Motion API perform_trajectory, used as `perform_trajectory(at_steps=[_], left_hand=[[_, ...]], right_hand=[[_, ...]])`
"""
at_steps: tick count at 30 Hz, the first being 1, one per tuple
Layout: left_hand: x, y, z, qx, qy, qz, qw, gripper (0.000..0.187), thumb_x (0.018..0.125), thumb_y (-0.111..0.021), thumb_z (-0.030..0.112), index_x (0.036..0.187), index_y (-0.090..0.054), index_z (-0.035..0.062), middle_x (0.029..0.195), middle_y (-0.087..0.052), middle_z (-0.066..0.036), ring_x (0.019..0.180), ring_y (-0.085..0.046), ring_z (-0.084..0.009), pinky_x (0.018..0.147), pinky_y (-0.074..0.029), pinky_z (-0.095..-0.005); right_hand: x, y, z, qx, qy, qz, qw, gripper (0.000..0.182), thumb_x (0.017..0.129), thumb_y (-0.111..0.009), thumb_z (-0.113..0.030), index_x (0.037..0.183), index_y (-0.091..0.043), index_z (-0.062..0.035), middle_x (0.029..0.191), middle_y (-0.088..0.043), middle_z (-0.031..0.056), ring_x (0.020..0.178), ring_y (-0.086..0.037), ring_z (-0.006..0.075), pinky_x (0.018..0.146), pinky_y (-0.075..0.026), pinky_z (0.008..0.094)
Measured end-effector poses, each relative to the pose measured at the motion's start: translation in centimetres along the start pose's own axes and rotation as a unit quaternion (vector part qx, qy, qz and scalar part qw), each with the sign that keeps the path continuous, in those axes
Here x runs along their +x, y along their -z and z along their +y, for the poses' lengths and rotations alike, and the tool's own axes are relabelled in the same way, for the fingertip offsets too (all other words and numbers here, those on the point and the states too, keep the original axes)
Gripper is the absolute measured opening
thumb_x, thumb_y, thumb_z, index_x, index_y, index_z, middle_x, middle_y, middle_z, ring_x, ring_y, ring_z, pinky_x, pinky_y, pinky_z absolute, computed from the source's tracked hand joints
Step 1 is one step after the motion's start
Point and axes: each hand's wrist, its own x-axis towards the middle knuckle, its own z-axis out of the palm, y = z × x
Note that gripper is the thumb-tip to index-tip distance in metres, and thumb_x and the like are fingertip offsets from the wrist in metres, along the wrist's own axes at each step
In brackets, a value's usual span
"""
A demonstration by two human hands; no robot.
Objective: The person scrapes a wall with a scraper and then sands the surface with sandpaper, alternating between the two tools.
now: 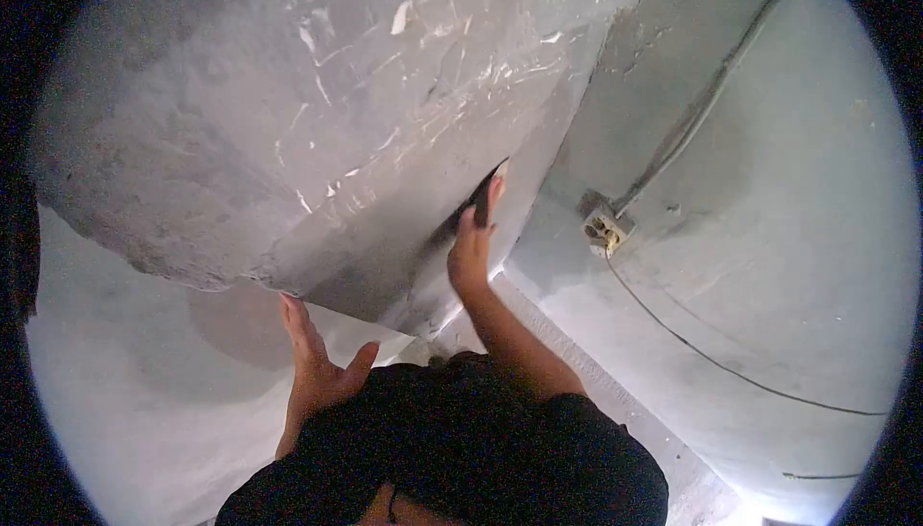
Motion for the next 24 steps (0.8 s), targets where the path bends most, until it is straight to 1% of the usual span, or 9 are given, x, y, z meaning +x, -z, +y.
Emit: perform_trajectory(at_steps=[3,9,10,12,13,15,19,23,24], left_hand=[[-0.1,0.0,0.3,-0.018,0.035,-0.019,0.999,0.110,0.071,-0.081,0.020,0.137,-0.002,-0.0198,0.137,-0.020,-0.040,0.125,-0.030,-0.0518,0.106,-0.027,-0.0510],[-0.1,-0.4,0.1,-0.006,0.006,0.001,1.000,0.113,0.073,-0.080,0.024,0.138,0.002,-0.0202,0.138,-0.017,-0.044,0.127,-0.028,-0.0542,0.107,-0.025,-0.0528],[-0.1,-0.5,0.2,-0.007,0.010,-0.003,1.000,0.113,0.073,-0.080,0.024,0.138,0.002,-0.0202,0.138,-0.017,-0.044,0.127,-0.028,-0.0542,0.107,-0.025,-0.0528],[0.2,-0.3,0.4,-0.026,0.012,-0.003,1.000,0.115,0.073,-0.080,0.023,0.139,0.005,-0.0192,0.137,-0.017,-0.043,0.128,-0.027,-0.0534,0.108,-0.024,-0.0523],[0.3,-0.4,0.4,-0.026,0.015,-0.008,1.000,0.115,0.073,-0.080,0.023,0.139,0.005,-0.0192,0.137,-0.017,-0.043,0.128,-0.027,-0.0534,0.108,-0.024,-0.0523],[0.2,-0.4,0.5,-0.032,0.027,-0.009,0.999,0.116,0.073,-0.080,0.022,0.139,0.006,-0.0184,0.138,-0.016,-0.043,0.129,-0.026,-0.0522,0.109,-0.022,-0.0527],[-0.1,-0.7,0.1,-0.027,-0.019,0.011,0.999,0.116,0.073,-0.080,0.022,0.139,0.006,-0.0191,0.139,-0.015,-0.043,0.130,-0.025,-0.0514,0.108,-0.021,-0.0538],[-0.1,-0.7,0.6,-0.033,0.015,0.005,0.999,0.116,0.074,-0.079,0.022,0.138,0.009,-0.0197,0.140,-0.013,-0.043,0.131,-0.022,-0.0526,0.110,-0.018,-0.0548],[-0.3,-0.8,0.6,-0.015,0.020,0.000,1.000,0.117,0.075,-0.079,0.021,0.138,0.010,-0.0196,0.141,-0.012,-0.043,0.132,-0.021,-0.0531,0.110,-0.017,-0.0547]], right_hand=[[0.1,-0.1,0.2,0.003,0.010,0.014,1.000,0.064,0.104,-0.030,-0.035,0.151,-0.007,0.0015,0.158,-0.003,0.0202,0.147,0.001,0.0308,0.116,0.002,0.0418],[-0.2,-0.4,-0.1,0.022,0.033,0.020,0.999,0.060,0.103,-0.033,-0.028,0.151,-0.009,0.0006,0.158,-0.009,0.0201,0.147,-0.005,0.0292,0.117,-0.002,0.0403],[-2.7,-1.4,-1.0,0.032,-0.022,-0.005,0.999,0.063,0.103,-0.032,-0.035,0.152,-0.007,-0.0044,0.159,-0.003,0.0179,0.147,0.000,0.0304,0.114,0.006,0.0507],[-4.5,-2.0,-1.2,0.031,-0.029,-0.049,0.998,0.066,0.102,-0.030,-0.042,0.153,-0.004,-0.0106,0.160,0.003,0.0133,0.147,0.004,0.0299,0.109,0.012,0.0595],[-4.1,-1.5,-1.1,0.002,-0.043,-0.058,0.997,0.068,0.101,-0.028,-0.047,0.154,-0.002,-0.0133,0.160,0.007,0.0110,0.147,0.006,0.0297,0.107,0.013,0.0614],[-3.3,-0.7,0.0,0.000,-0.020,-0.040,0.999,0.067,0.101,-0.029,-0.048,0.154,-0.003,-0.0166,0.160,0.005,0.0119,0.147,0.006,0.0298,0.106,0.014,0.0631],[-1.1,0.2,-0.2,0.011,0.002,-0.022,1.000,0.063,0.102,-0.031,-0.036,0.152,-0.005,-0.0074,0.160,0.001,0.0150,0.147,0.003,0.0291,0.111,0.007,0.0495],[-0.1,0.3,-0.6,0.024,0.013,-0.011,1.000,0.060,0.103,-0.032,-0.024,0.150,-0.007,0.0018,0.159,-0.002,0.0182,0.147,0.001,0.0284,0.117,-0.001,0.0359],[-1.0,0.0,-1.6,0.024,0.009,-0.012,1.000,0.060,0.103,-0.032,-0.024,0.150,-0.007,0.0018,0.159,-0.002,0.0182,0.147,0.001,0.0284,0.117,-0.001,0.0359]])
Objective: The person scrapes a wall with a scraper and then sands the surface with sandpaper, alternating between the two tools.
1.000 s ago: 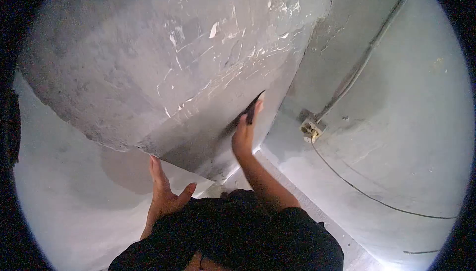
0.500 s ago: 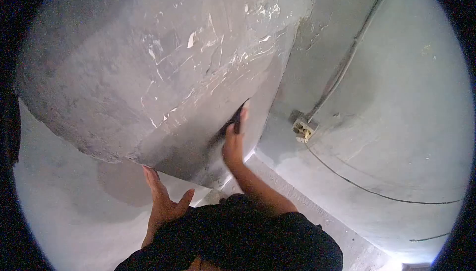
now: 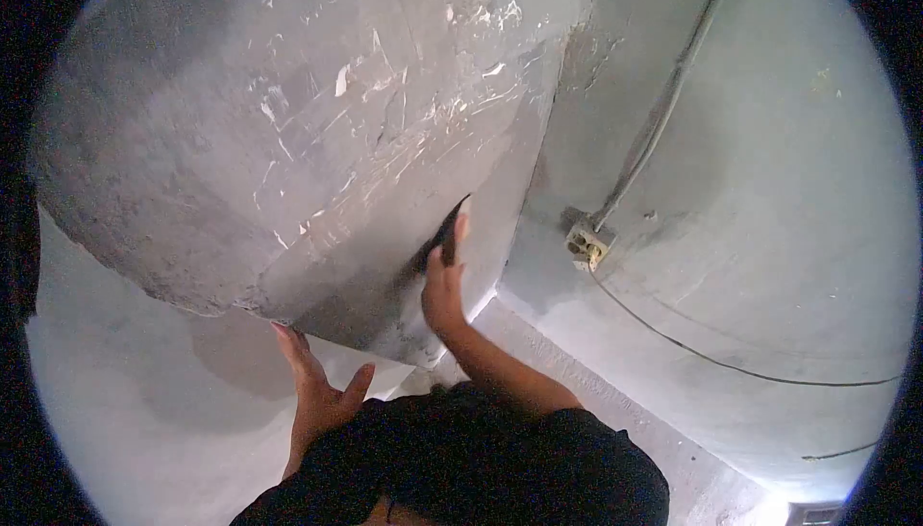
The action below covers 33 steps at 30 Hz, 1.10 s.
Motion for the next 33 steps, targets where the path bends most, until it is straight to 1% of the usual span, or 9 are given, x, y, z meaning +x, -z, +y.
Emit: perform_trajectory(at_steps=[2,6,16,23,24,26,27,29,33], left_hand=[[-0.3,-0.2,-0.1,-0.009,0.010,-0.003,1.000,0.117,0.075,-0.079,0.022,0.138,0.010,-0.0194,0.141,-0.011,-0.043,0.133,-0.020,-0.0532,0.111,-0.016,-0.0546],[0.1,0.1,0.4,-0.021,0.024,-0.004,0.999,0.118,0.075,-0.080,0.022,0.138,0.010,-0.0195,0.141,-0.010,-0.044,0.134,-0.019,-0.0533,0.111,-0.016,-0.0537],[0.3,-0.1,-0.4,-0.009,-0.003,0.002,1.000,0.119,0.075,-0.079,0.023,0.139,0.012,-0.0176,0.142,-0.009,-0.043,0.134,-0.017,-0.0537,0.111,-0.015,-0.0536],[-0.2,0.0,-0.1,-0.017,0.050,-0.014,0.998,0.121,0.075,-0.079,0.026,0.138,0.013,-0.0189,0.142,-0.006,-0.045,0.136,-0.011,-0.0552,0.112,-0.010,-0.0551],[-0.1,0.0,0.0,-0.020,0.068,-0.012,0.997,0.121,0.075,-0.079,0.027,0.138,0.014,-0.0190,0.142,-0.005,-0.046,0.136,-0.010,-0.0554,0.113,-0.009,-0.0551],[-0.2,-0.1,0.1,-0.015,0.075,-0.008,0.997,0.122,0.075,-0.079,0.028,0.138,0.014,-0.0189,0.142,-0.004,-0.046,0.136,-0.009,-0.0554,0.113,-0.009,-0.0551],[-0.2,-0.2,0.1,-0.006,0.085,-0.009,0.996,0.122,0.075,-0.079,0.029,0.138,0.015,-0.0188,0.143,-0.003,-0.046,0.137,-0.009,-0.0554,0.113,-0.008,-0.0551],[-0.2,-0.1,-0.1,-0.014,0.072,-0.007,0.997,0.122,0.076,-0.079,0.029,0.138,0.015,-0.0189,0.142,-0.003,-0.046,0.136,-0.009,-0.0555,0.113,-0.009,-0.0553],[0.2,0.1,0.2,-0.037,0.042,-0.013,0.998,0.122,0.076,-0.079,0.030,0.137,0.014,-0.0194,0.142,-0.002,-0.046,0.136,-0.009,-0.0559,0.112,-0.009,-0.0556]], right_hand=[[-2.9,-0.9,-1.9,0.021,-0.060,-0.030,0.998,0.061,0.103,-0.030,-0.028,0.151,-0.005,0.0014,0.159,0.001,0.0180,0.147,0.002,0.0294,0.116,0.001,0.0369],[-1.1,-0.1,-0.3,-0.002,-0.091,-0.030,0.995,0.062,0.104,-0.030,-0.030,0.151,-0.005,0.0001,0.159,0.002,0.0167,0.147,0.002,0.0285,0.116,0.001,0.0377],[-1.9,-0.3,-0.1,0.071,-0.053,-0.053,0.995,0.067,0.102,-0.033,-0.034,0.151,-0.002,-0.0007,0.159,0.001,0.0181,0.147,0.004,0.0288,0.116,0.002,0.0415],[-2.3,-1.5,0.2,0.017,-0.037,-0.016,0.999,0.063,0.103,-0.029,-0.034,0.152,-0.001,-0.0060,0.160,0.002,0.0148,0.147,0.005,0.0277,0.115,0.005,0.0453],[-4.1,-1.8,-0.7,0.008,-0.074,-0.044,0.996,0.061,0.103,-0.028,-0.034,0.153,-0.001,-0.0104,0.160,0.003,0.0141,0.147,0.006,0.0289,0.111,0.008,0.0577],[-4.9,-1.2,-1.3,0.007,-0.078,-0.085,0.993,0.060,0.103,-0.027,-0.035,0.154,-0.002,-0.0135,0.160,0.003,0.0128,0.147,0.006,0.0298,0.106,0.010,0.0652],[-3.7,-0.8,-1.0,0.005,-0.071,-0.086,0.994,0.060,0.103,-0.027,-0.035,0.154,-0.002,-0.0135,0.160,0.003,0.0128,0.147,0.006,0.0298,0.106,0.010,0.0652],[-1.2,-0.1,-0.7,0.003,-0.120,-0.036,0.992,0.060,0.103,-0.027,-0.036,0.154,-0.002,-0.0133,0.160,0.003,0.0119,0.147,0.006,0.0295,0.108,0.009,0.0626],[-0.8,-0.2,-1.6,0.002,-0.129,-0.037,0.991,0.063,0.103,-0.029,-0.038,0.153,0.000,-0.0126,0.161,0.003,0.0113,0.147,0.004,0.0308,0.108,0.010,0.0614]])
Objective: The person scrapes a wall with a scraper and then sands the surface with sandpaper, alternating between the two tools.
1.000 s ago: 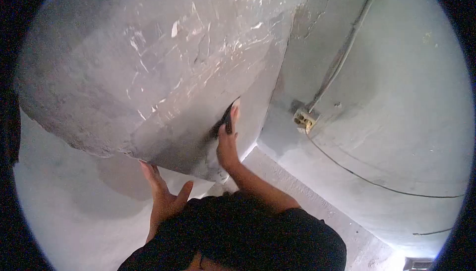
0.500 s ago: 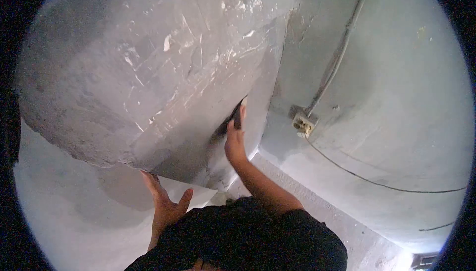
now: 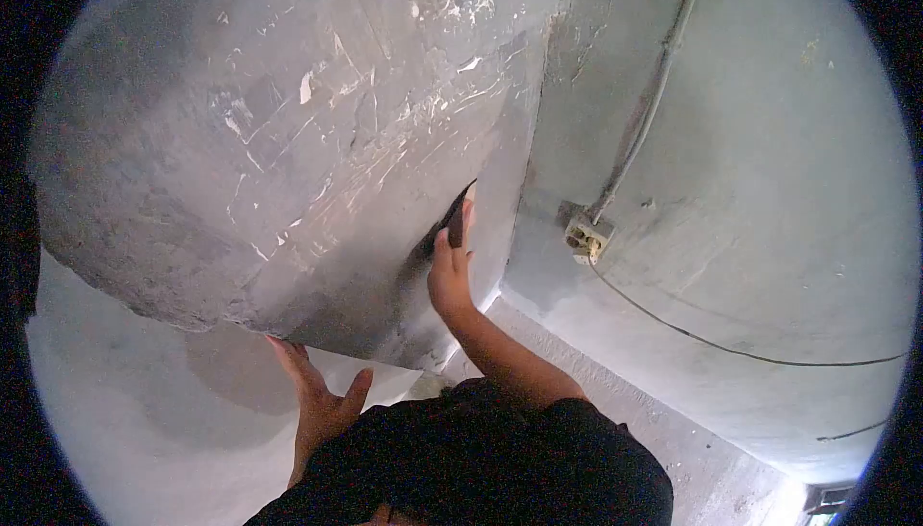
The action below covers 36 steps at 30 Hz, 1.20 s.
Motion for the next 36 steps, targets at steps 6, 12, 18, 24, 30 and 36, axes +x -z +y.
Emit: perform_trajectory(at_steps=[6,12,18,24,30,36], left_hand=[[0.0,0.0,0.2,0.022,0.017,-0.007,1.000,0.124,0.076,-0.079,0.027,0.136,0.019,-0.0184,0.142,0.001,-0.047,0.136,-0.007,-0.0566,0.112,-0.010,-0.0565],[0.1,-0.4,0.2,-0.013,0.017,-0.003,1.000,0.127,0.075,-0.080,0.025,0.133,0.025,-0.0190,0.142,0.010,-0.047,0.138,-0.001,-0.0546,0.113,-0.009,-0.0567],[0.0,-0.4,0.5,-0.010,0.038,-0.008,0.999,0.127,0.076,-0.079,0.023,0.132,0.027,-0.0187,0.143,0.011,-0.045,0.139,-0.001,-0.0510,0.113,-0.009,-0.0558],[-0.1,-0.6,-0.1,-0.020,0.008,-0.007,1.000,0.131,0.073,-0.078,0.013,0.142,0.033,0.0075,0.152,0.021,-0.028,0.143,0.010,-0.0400,0.116,0.001,-0.0515],[-0.1,-0.6,0.5,-0.024,0.013,-0.010,1.000,0.127,0.077,-0.077,0.017,0.134,0.033,-0.0117,0.144,0.015,-0.041,0.139,0.007,-0.0495,0.114,-0.002,-0.0554],[0.2,-0.5,1.7,-0.014,0.043,-0.009,0.999,0.129,0.077,-0.077,0.018,0.133,0.036,-0.0085,0.145,0.021,-0.038,0.140,0.009,-0.0473,0.113,-0.002,-0.0567]], right_hand=[[-2.8,-1.7,1.3,0.004,0.058,-0.033,0.998,0.067,0.102,-0.025,-0.044,0.153,0.003,-0.0135,0.160,0.006,0.0117,0.147,0.003,0.0338,0.107,0.016,0.0610],[0.2,-0.6,1.0,-0.011,0.080,0.028,0.996,0.065,0.102,-0.030,-0.039,0.154,0.002,-0.0157,0.160,0.006,0.0104,0.147,0.005,0.0322,0.108,0.012,0.0616],[-2.4,-1.0,0.2,0.000,0.047,-0.045,0.998,0.065,0.102,-0.031,-0.036,0.153,0.003,-0.0152,0.160,0.011,0.0091,0.147,0.008,0.0318,0.107,0.014,0.0624],[-4.0,-1.4,-0.2,0.027,0.001,-0.068,0.997,0.065,0.102,-0.033,-0.032,0.154,0.003,-0.0156,0.160,0.012,0.0095,0.146,0.005,0.0350,0.107,0.012,0.0641],[-1.8,0.5,-2.0,-0.021,0.066,-0.027,0.997,0.058,0.102,-0.028,-0.033,0.154,-0.007,-0.0164,0.160,0.005,0.0112,0.147,0.004,0.0349,0.106,0.013,0.0658],[-4.7,-1.2,-1.2,-0.036,0.047,-0.053,0.997,0.060,0.102,-0.027,-0.035,0.154,-0.004,-0.0163,0.160,0.006,0.0125,0.147,0.003,0.0337,0.106,0.011,0.0671]])
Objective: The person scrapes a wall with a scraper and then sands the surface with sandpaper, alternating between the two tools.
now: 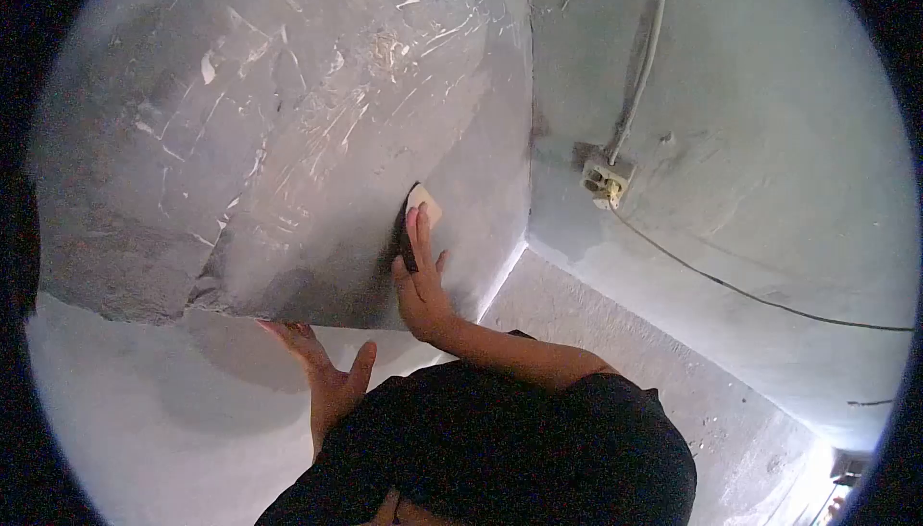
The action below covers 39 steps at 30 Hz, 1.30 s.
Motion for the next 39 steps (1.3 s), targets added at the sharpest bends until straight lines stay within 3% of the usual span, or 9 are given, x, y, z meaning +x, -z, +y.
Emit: perform_trajectory(at_steps=[9,14,16,18,20,23,28,33,39], left_hand=[[0.3,-0.2,0.3,0.004,0.022,0.005,1.000,0.131,0.077,-0.077,0.019,0.133,0.039,-0.0038,0.145,0.024,-0.037,0.140,0.011,-0.0459,0.113,-0.002,-0.0596],[0.4,-0.5,0.5,0.007,0.012,0.017,1.000,0.129,0.077,-0.075,0.015,0.134,0.040,-0.0015,0.146,0.024,-0.035,0.141,0.009,-0.0456,0.112,-0.001,-0.0597],[0.2,-0.6,0.7,0.007,0.023,0.021,0.999,0.129,0.077,-0.075,0.014,0.134,0.040,-0.0004,0.146,0.024,-0.035,0.141,0.008,-0.0456,0.112,0.000,-0.0599],[0.2,-0.6,0.1,0.008,-0.003,0.027,1.000,0.129,0.076,-0.075,0.011,0.136,0.040,0.0030,0.147,0.024,-0.033,0.141,0.007,-0.0449,0.113,-0.001,-0.0594],[0.2,-0.6,-0.1,0.011,-0.005,0.034,0.999,0.130,0.076,-0.075,0.010,0.137,0.039,0.0045,0.148,0.023,-0.032,0.141,0.007,-0.0439,0.113,-0.001,-0.0586],[0.4,-1.2,0.2,0.014,-0.006,0.059,0.998,0.130,0.074,-0.075,0.008,0.139,0.038,0.0058,0.149,0.022,-0.030,0.142,0.005,-0.0421,0.114,-0.003,-0.0564],[-0.1,-2.4,-0.9,0.019,-0.048,0.092,0.994,0.123,0.075,-0.073,0.004,0.144,0.029,0.0060,0.153,0.018,-0.025,0.143,0.000,-0.0369,0.114,-0.003,-0.0519],[-2.6,-3.6,-4.5,-0.207,0.144,0.174,0.952,0.100,0.087,-0.059,0.007,0.151,0.015,0.0263,0.160,0.004,-0.011,0.146,0.000,-0.0294,0.115,0.001,-0.0486],[0.8,-5.7,0.8,-0.012,0.008,0.276,0.961,0.088,0.090,-0.053,0.018,0.151,0.009,0.0094,0.159,0.006,-0.016,0.146,0.002,-0.0320,0.115,0.001,-0.0483]], right_hand=[[0.0,-0.7,0.4,-0.002,0.020,0.010,1.000,0.062,0.101,-0.026,-0.039,0.154,-0.005,-0.0151,0.160,0.006,0.0141,0.146,0.003,0.0380,0.107,0.009,0.0667],[1.7,0.4,0.1,-0.005,-0.002,0.025,1.000,0.063,0.099,-0.034,-0.022,0.154,-0.003,-0.0152,0.160,0.005,0.0149,0.146,0.004,0.0382,0.107,0.009,0.0658],[2.5,0.8,-0.2,0.002,0.004,0.036,0.999,0.063,0.099,-0.033,-0.023,0.154,-0.003,-0.0151,0.160,0.005,0.0150,0.146,0.003,0.0376,0.107,0.009,0.0657],[1.9,0.5,-0.1,0.009,0.013,0.052,0.999,0.062,0.100,-0.033,-0.023,0.154,-0.003,-0.0150,0.160,0.005,0.0151,0.146,0.003,0.0370,0.107,0.009,0.0657],[-0.3,-0.2,0.1,-0.016,0.019,-0.015,1.000,0.062,0.100,-0.032,-0.024,0.154,-0.003,-0.0145,0.160,0.005,0.0153,0.146,0.001,0.0376,0.107,0.007,0.0669],[0.3,0.4,-0.2,-0.025,0.026,-0.032,0.999,0.062,0.100,-0.032,-0.027,0.154,-0.003,-0.0147,0.159,0.006,0.0151,0.146,0.001,0.0393,0.107,0.004,0.0685],[1.7,1.0,1.1,-0.050,0.069,-0.012,0.996,0.062,0.100,-0.032,-0.027,0.153,-0.004,-0.0096,0.159,0.007,0.0186,0.145,0.003,0.0424,0.106,0.006,0.0700],[-0.1,1.1,2.8,-0.079,0.087,-0.136,0.984,0.064,0.099,-0.036,-0.024,0.152,-0.006,-0.0047,0.157,0.005,0.0227,0.145,0.002,0.0438,0.104,0.009,0.0707],[1.6,2.4,5.8,-0.091,0.167,-0.099,0.977,0.064,0.098,-0.039,-0.025,0.152,-0.010,-0.0063,0.157,-0.002,0.0229,0.144,-0.004,0.0444,0.103,0.006,0.0733]])
